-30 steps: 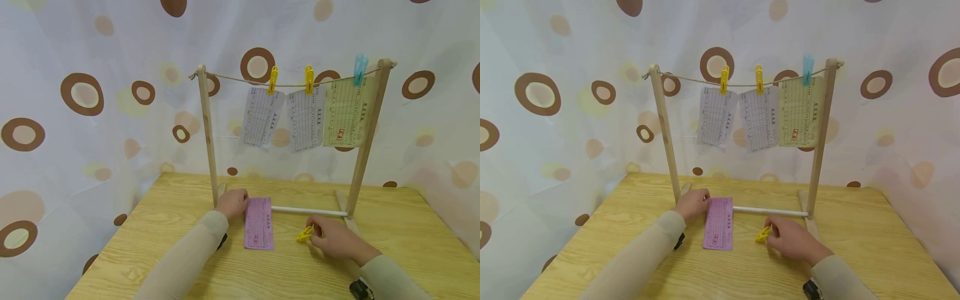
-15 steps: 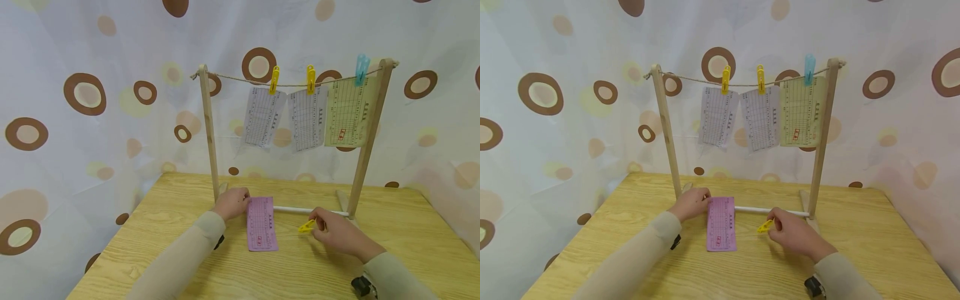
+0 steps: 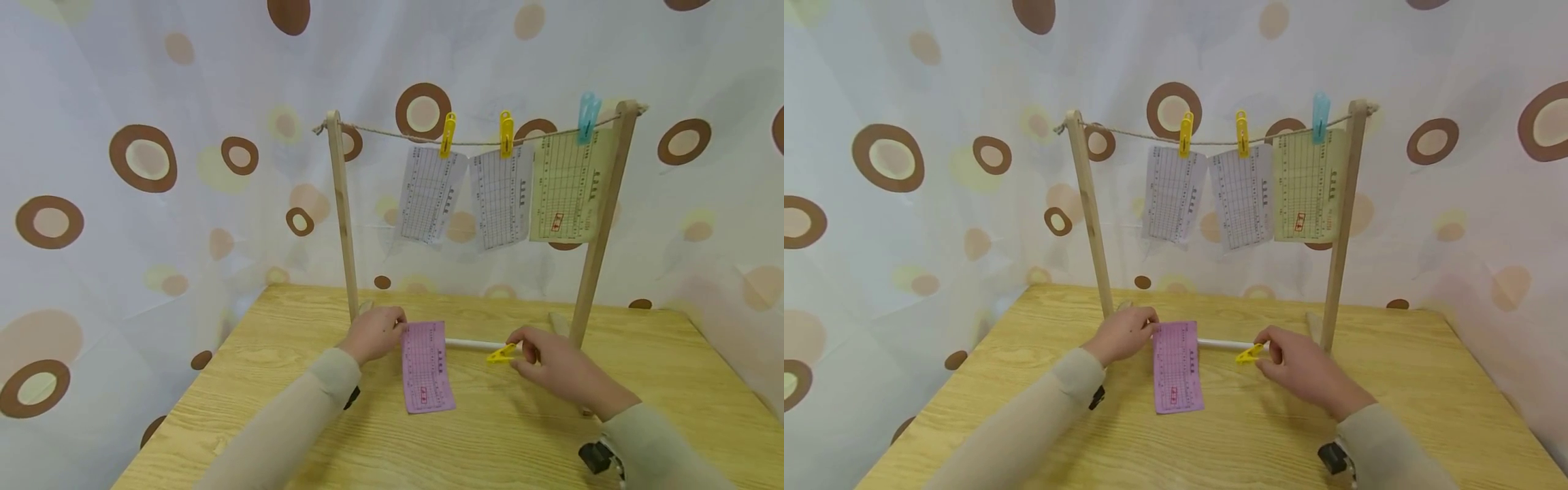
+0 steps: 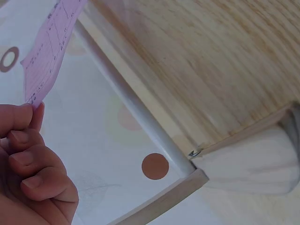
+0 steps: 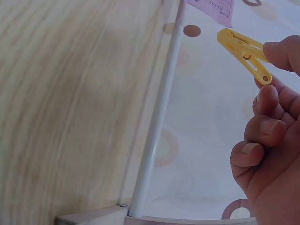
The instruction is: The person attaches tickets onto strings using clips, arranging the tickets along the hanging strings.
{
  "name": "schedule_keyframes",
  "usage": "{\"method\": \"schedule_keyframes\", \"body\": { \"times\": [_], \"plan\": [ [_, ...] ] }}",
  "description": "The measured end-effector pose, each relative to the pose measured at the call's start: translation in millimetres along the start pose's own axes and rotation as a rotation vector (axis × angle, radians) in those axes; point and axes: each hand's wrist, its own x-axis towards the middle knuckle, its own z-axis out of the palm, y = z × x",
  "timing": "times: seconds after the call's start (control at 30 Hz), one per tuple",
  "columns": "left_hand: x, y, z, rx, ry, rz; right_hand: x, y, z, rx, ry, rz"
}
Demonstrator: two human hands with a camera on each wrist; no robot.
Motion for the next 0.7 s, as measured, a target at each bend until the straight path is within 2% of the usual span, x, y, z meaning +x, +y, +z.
{"method": "schedule_keyframes", "body": {
  "times": [0.27,0.43,0.7],
  "plan": [
    [-6.5,6.4,-10.3,0.082,0.048,0.065,6.6,-10,-12,0.0,0.041,-0.033],
    [-11.9,12.4,-20.1,0.064,0.06,0.087,10.0,-19,-22,-0.001,0.043,-0.047],
    [-20.1,23.5,-39.4,0.056,0.06,0.117,15.5,-32,-37,-0.021,0.098,-0.102]
  ]
}}
